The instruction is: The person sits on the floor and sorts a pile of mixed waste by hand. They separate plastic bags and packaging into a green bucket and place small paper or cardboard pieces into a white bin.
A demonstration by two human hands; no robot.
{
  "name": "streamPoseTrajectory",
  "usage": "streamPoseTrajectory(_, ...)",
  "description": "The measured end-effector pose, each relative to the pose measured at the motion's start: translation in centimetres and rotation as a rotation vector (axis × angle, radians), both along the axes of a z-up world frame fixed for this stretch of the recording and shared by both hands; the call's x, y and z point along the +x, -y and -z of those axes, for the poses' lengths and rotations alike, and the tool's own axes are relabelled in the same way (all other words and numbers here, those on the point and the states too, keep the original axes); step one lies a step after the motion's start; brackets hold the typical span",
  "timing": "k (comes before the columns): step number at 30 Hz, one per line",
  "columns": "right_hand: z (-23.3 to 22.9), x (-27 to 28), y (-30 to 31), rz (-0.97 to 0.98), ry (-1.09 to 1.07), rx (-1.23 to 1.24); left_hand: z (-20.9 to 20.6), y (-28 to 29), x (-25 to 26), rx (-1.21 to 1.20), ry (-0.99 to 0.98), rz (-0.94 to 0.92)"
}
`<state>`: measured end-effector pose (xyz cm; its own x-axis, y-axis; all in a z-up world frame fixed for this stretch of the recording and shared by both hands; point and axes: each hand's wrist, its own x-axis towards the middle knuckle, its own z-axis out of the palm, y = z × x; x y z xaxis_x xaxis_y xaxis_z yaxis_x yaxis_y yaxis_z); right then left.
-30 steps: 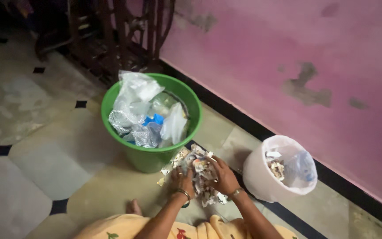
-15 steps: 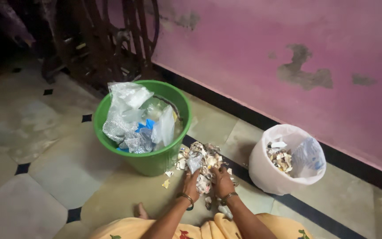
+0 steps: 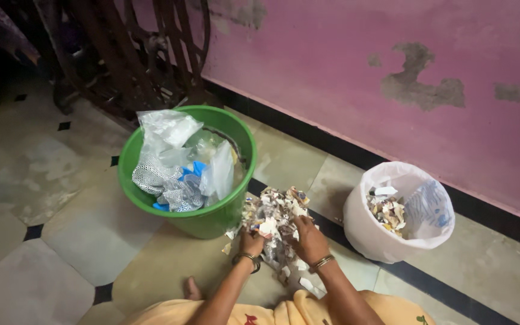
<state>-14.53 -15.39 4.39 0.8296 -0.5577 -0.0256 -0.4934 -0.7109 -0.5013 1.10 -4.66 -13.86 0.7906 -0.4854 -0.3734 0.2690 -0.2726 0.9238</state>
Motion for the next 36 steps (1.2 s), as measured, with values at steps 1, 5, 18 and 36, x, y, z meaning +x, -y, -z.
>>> streamPoseTrajectory(1, 1.4, -0.6, 0.7, -0.036, -0.234, 0.0, -0.6, -0.1, 0.1, 0.125, 0.072, -0.043)
streamPoseTrajectory(5, 8.6, -3.1, 1.1, -0.855, -0.764, 0.227, -4.8, -0.5, -1.3, 0.515, 0.357, -0.109)
streamPoseTrajectory(18, 2.7, 1.3, 3.6, 0.134, -0.226, -0.012, -16.8, -3.6, -4.4, 0.891, 0.599, 0.721)
streamPoseTrajectory(36, 6.0, 4.1, 4.4, -0.068, 0.369, 0.057, -5.5, -2.2, -2.5, 0.24, 0.817, 0.571)
